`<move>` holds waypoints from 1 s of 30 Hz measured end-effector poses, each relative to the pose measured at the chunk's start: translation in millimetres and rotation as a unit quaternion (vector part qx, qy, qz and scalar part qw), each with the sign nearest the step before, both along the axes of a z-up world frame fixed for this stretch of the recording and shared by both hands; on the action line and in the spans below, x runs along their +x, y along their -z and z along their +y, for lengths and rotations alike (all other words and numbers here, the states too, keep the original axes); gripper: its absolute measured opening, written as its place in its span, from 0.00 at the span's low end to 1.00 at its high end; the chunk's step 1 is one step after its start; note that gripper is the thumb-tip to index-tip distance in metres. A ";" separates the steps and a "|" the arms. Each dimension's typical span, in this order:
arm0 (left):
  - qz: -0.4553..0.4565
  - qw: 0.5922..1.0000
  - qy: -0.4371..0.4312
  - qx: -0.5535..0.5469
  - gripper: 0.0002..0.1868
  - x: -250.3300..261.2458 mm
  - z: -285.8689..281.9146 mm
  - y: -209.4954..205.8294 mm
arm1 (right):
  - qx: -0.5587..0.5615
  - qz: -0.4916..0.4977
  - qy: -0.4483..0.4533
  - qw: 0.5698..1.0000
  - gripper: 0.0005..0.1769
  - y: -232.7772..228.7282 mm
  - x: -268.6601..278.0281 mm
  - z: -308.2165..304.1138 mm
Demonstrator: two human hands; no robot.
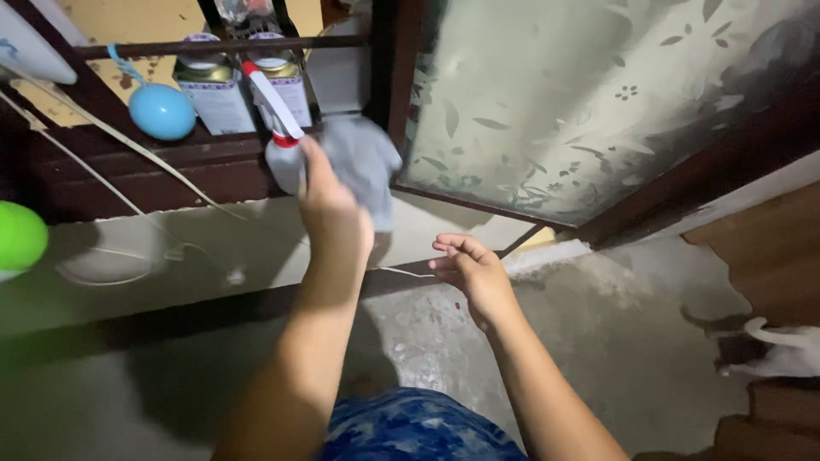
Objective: The recorder sprays a glass door with cleaning liquid and wipes it with a cloth.
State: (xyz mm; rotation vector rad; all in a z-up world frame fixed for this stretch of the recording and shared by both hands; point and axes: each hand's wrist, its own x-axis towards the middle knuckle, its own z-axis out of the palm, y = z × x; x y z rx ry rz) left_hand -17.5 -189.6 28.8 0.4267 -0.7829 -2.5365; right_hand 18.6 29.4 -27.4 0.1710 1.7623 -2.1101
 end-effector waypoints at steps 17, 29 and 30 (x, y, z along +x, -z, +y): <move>0.251 0.790 -0.304 -0.469 0.14 -70.0 30.1 -141.6 | -0.019 0.192 -0.040 0.980 0.15 -65.4 -9.7 -22.1; 0.050 0.803 -0.280 -0.524 0.11 -40.9 34.9 -37.7 | -0.004 0.150 -0.053 0.987 0.15 -33.6 -18.3 -4.7; 0.037 0.806 -0.267 -0.527 0.10 -38.8 34.8 -22.6 | 0.000 0.144 -0.054 0.988 0.15 -31.6 -18.1 -3.7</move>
